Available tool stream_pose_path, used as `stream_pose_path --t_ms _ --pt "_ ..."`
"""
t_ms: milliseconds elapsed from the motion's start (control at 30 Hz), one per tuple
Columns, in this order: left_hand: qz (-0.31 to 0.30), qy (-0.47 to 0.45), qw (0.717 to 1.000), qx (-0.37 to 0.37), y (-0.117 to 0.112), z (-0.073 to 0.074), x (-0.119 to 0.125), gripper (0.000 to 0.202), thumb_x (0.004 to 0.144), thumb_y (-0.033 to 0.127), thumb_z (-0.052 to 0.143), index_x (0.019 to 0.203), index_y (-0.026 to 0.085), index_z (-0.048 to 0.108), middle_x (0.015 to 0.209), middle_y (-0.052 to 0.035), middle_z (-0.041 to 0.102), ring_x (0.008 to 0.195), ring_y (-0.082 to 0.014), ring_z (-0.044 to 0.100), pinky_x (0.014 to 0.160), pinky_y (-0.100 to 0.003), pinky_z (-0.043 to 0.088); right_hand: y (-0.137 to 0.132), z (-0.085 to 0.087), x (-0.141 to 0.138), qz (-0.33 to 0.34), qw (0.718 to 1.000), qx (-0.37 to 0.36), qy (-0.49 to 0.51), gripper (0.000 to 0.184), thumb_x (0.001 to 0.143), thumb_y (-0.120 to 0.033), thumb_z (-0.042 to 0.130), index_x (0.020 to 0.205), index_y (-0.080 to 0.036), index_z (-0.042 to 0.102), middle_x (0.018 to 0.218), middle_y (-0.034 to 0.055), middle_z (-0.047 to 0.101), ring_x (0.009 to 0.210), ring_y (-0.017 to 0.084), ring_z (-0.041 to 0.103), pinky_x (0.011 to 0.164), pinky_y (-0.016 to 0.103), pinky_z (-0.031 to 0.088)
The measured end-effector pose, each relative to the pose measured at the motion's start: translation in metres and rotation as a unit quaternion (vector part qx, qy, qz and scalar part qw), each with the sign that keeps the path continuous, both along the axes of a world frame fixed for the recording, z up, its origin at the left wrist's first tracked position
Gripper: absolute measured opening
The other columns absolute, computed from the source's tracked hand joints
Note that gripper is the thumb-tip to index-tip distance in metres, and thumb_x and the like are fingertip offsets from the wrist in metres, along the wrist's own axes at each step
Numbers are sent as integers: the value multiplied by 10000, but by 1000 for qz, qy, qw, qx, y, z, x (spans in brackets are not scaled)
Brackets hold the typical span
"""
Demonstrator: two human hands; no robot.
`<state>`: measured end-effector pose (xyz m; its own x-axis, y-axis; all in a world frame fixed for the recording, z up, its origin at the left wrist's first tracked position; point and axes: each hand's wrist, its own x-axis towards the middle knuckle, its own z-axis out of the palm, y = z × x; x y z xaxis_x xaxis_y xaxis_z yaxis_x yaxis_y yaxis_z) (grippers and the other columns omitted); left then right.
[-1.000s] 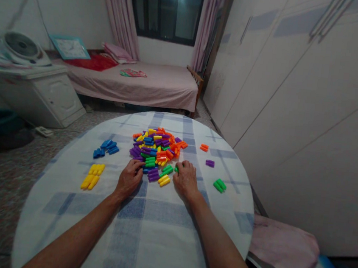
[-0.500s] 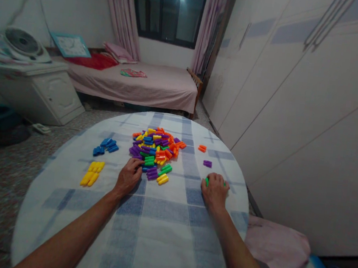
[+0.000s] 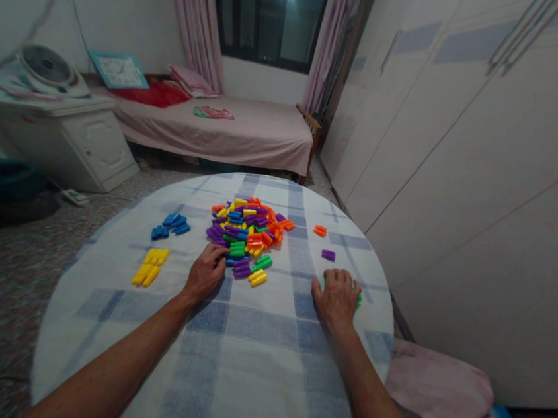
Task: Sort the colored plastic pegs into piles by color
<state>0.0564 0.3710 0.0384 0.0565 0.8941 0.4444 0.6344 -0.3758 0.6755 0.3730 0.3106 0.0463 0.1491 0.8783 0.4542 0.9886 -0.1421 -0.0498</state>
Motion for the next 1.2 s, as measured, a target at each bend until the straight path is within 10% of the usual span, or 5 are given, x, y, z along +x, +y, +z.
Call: stream_pose_path --t_ms 333,633,967,1200 --pt "2 -8 1000 3 0 1 0 261 827 158 446 999 180 640 1000 -59 581 918 -163 581 798 -285 489 41 26 -89 257 952 5 166 295 848 -179 468 1102 -193 619 1187 93 589 1161 229 491 957 378 380" --pt "-2 -10 1000 -5 0 1 0 264 826 153 442 1000 178 639 1008 -60 584 938 -166 587 832 -300 492 100 24 -107 207 973 -52 86 489 845 -125 483 1317 -233 545 1246 104 529 1098 250 481 916 354 422" --pt "-3 -12 1000 1 1 1 0 255 824 143 443 985 182 637 1007 -58 581 952 -165 584 857 -303 494 99 20 -113 188 978 -66 53 267 892 -161 451 1108 -214 598 1075 104 593 944 226 534 774 307 428" --pt "-7 -19 1000 -2 1 0 -1 251 830 145 442 981 178 639 1009 -55 578 943 -156 581 852 -291 490 104 24 -110 192 980 -39 27 423 804 -200 560 1227 -214 553 1311 115 510 1172 298 427 912 436 356"
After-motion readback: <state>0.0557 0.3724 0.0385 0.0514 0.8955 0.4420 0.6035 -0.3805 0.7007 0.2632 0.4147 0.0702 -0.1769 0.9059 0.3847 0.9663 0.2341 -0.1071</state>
